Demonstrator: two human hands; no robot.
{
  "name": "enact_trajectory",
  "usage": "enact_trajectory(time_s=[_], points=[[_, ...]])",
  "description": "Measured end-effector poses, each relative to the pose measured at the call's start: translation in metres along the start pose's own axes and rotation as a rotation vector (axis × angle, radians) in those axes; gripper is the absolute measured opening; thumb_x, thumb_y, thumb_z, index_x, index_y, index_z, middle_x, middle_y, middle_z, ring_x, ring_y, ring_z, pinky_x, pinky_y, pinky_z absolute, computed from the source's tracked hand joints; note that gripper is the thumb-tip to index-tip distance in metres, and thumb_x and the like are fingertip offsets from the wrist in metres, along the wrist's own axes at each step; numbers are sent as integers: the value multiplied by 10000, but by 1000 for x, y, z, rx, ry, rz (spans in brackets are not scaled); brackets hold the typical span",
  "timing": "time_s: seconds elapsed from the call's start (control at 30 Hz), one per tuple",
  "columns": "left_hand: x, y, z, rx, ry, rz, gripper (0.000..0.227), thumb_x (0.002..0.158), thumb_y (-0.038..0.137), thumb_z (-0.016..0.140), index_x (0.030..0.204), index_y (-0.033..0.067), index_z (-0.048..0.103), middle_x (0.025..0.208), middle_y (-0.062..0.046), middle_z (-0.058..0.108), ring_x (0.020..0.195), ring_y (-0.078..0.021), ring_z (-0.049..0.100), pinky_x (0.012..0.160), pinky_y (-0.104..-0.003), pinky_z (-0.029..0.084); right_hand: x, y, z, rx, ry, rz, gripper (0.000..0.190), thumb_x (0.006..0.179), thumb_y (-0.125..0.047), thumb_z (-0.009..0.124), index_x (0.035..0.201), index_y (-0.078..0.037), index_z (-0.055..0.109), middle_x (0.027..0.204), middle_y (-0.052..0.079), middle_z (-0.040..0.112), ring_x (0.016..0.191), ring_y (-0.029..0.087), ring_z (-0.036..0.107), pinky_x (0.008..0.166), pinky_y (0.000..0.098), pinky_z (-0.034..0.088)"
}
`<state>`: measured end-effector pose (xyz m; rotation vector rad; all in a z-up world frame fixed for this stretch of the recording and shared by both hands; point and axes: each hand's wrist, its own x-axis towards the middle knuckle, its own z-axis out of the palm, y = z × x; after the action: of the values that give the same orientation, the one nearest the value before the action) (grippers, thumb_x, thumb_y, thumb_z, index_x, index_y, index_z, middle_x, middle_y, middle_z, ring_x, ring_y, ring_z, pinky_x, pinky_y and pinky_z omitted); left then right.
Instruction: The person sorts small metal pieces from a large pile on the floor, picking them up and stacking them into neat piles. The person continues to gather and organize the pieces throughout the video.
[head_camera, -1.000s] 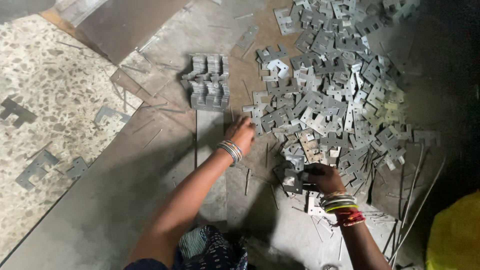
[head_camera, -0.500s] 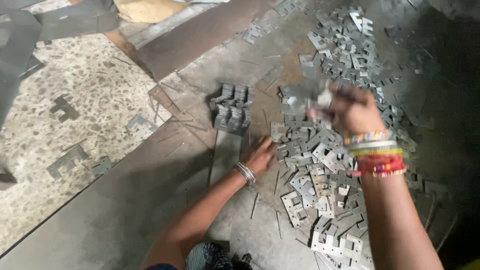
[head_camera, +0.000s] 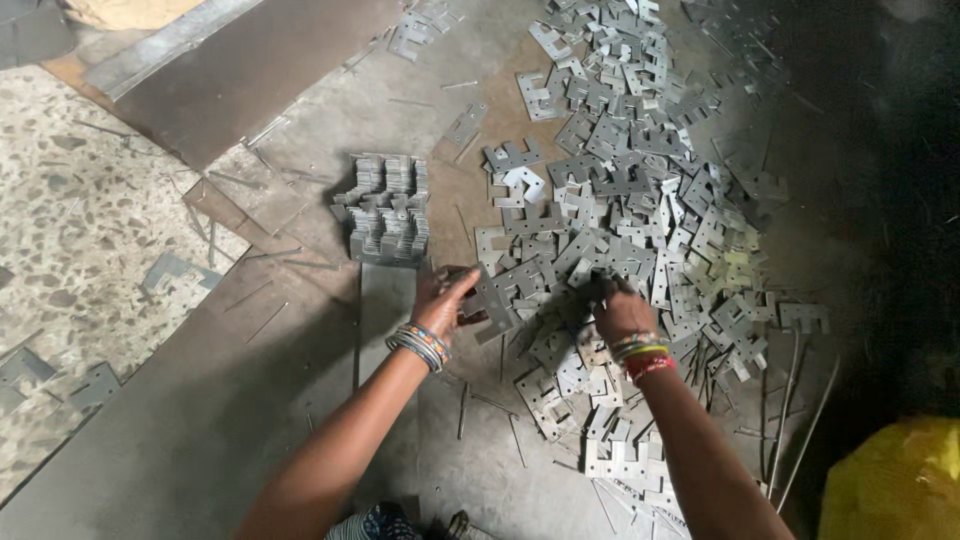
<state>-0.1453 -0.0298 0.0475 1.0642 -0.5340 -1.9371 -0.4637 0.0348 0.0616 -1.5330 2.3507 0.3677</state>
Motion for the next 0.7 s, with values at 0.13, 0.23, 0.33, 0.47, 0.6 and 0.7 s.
enact_trajectory(time_s=[0.13, 0.23, 0.33, 0.47, 0.6, 0.7], points=[[1, -12, 5, 28, -197, -47, 552, 731, 60, 833, 1219, 46, 577, 1055, -117, 752, 901, -200, 784, 808, -381, 656, 3, 7, 29, -168, 558, -412, 463, 867, -270, 557, 1263, -31, 542, 1193, 271, 703, 1004, 404, 707, 716, 445, 615], [6, -15, 15, 122, -168, -29, 657, 720, 38, 849, 1288, 72, 521, 1077, -151, 765, 960, -212, 778, 863, -363, 641, 10, 4, 7, -154, -3, -112, 532, 964, -322, 573, 1397, -35, 456, 1189, 250, 640, 970, 389, 718, 779, 469, 629], [5, -15, 18, 229, -99, -29, 603, 775, 8, 835, 1302, 22, 543, 1079, -163, 737, 954, -258, 735, 836, -393, 610, 14, -6, -17, -168, -128, -61, 456, 941, -389, 650, 1259, -64, 611, 1155, 220, 727, 1060, 354, 725, 917, 447, 610], [3, -14, 8, 79, -252, -140, 445, 874, 16, 713, 1268, -15, 508, 1080, -196, 714, 932, -335, 745, 804, -502, 636, 4, -20, -26, -208, -71, -115, 422, 907, -347, 691, 1177, -26, 647, 1140, 244, 667, 1023, 399, 708, 867, 473, 611], [8, -16, 1, -138, -411, -280, 419, 902, 34, 611, 1296, 105, 486, 1097, -221, 716, 936, -349, 763, 808, -529, 645, -10, -32, -30, -286, -132, -103, 344, 914, -252, 636, 1171, -22, 649, 1093, 226, 667, 1005, 357, 726, 859, 461, 621], [6, -16, -2, -55, -365, -319, 401, 979, 217, 644, 1319, 44, 520, 1107, -229, 716, 947, -347, 748, 809, -535, 638, -30, -42, -29, -217, -177, -32, 342, 1001, -191, 504, 1277, -2, 576, 1078, 229, 725, 939, 325, 785, 802, 421, 639]])
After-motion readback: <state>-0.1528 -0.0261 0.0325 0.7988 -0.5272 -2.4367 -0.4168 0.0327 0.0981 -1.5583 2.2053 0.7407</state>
